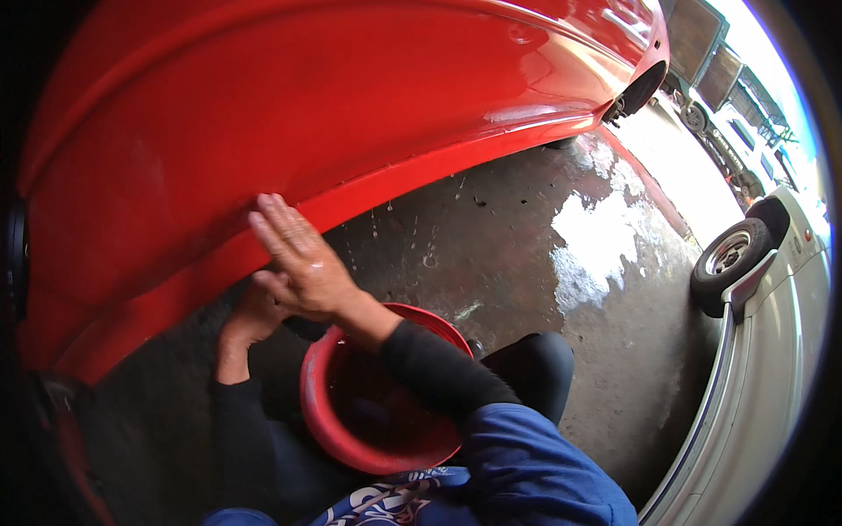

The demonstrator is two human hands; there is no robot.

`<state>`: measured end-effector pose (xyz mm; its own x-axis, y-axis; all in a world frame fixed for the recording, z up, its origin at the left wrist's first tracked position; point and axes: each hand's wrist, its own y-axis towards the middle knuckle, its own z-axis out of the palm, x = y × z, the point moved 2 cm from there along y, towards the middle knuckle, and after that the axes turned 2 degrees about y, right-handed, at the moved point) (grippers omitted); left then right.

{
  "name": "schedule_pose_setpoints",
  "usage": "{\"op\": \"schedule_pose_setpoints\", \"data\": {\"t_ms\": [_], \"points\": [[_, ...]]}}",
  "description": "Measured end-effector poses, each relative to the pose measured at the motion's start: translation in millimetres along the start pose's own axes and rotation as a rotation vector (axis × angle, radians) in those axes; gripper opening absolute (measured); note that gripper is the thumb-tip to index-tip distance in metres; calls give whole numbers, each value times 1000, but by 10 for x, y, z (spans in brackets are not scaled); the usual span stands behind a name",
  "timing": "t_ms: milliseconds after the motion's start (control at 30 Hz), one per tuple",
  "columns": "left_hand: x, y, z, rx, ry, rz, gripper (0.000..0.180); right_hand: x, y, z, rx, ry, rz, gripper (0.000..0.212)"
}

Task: The person kneels beside a red car and uses a sanding block and a sponge to wet-sand and wipe the lower side panel and rocker area. They repeatedly dip the tools in a red bucket of water and rub the surface in linear and circular motions.

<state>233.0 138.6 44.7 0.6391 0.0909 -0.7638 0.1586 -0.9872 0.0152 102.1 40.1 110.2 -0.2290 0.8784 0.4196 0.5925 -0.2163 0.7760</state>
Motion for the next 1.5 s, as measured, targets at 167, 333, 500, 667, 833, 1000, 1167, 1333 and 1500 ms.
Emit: {"op": "schedule_pose_setpoints", "data": {"t_ms": [167,333,500,667,833,1000,1167,1333,1500], "points": [[-2,61,-114,-89,-97,-69,51,-101,-1038,-643,234,50,370,17],[-159,158,-30,-143,106,88,33,-537,-2103,-164,1057,-76,635,39],[-345,100,77,-173,50,111,30,-1040,-2873,453,1016,181,728,48],[-342,19,76,-165,76,44,33,-924,-3766,936,679,55,732,42],[-249,23,74,-185,39,77,37,-511,-4357,1020,844,-170,914,41],[-278,64,69,-244,47,139,34,-485,-4200,732,1127,-60,992,41],[-367,74,47,-226,78,193,30,-764,-3935,813,1673,-183,1009,42],[-450,64,35,-194,-62,134,31,-592,-4072,946,1537,-265,1000,43],[-477,72,23,-168,-23,106,32,-436,-4306,771,1080,65,1189,49]]}}
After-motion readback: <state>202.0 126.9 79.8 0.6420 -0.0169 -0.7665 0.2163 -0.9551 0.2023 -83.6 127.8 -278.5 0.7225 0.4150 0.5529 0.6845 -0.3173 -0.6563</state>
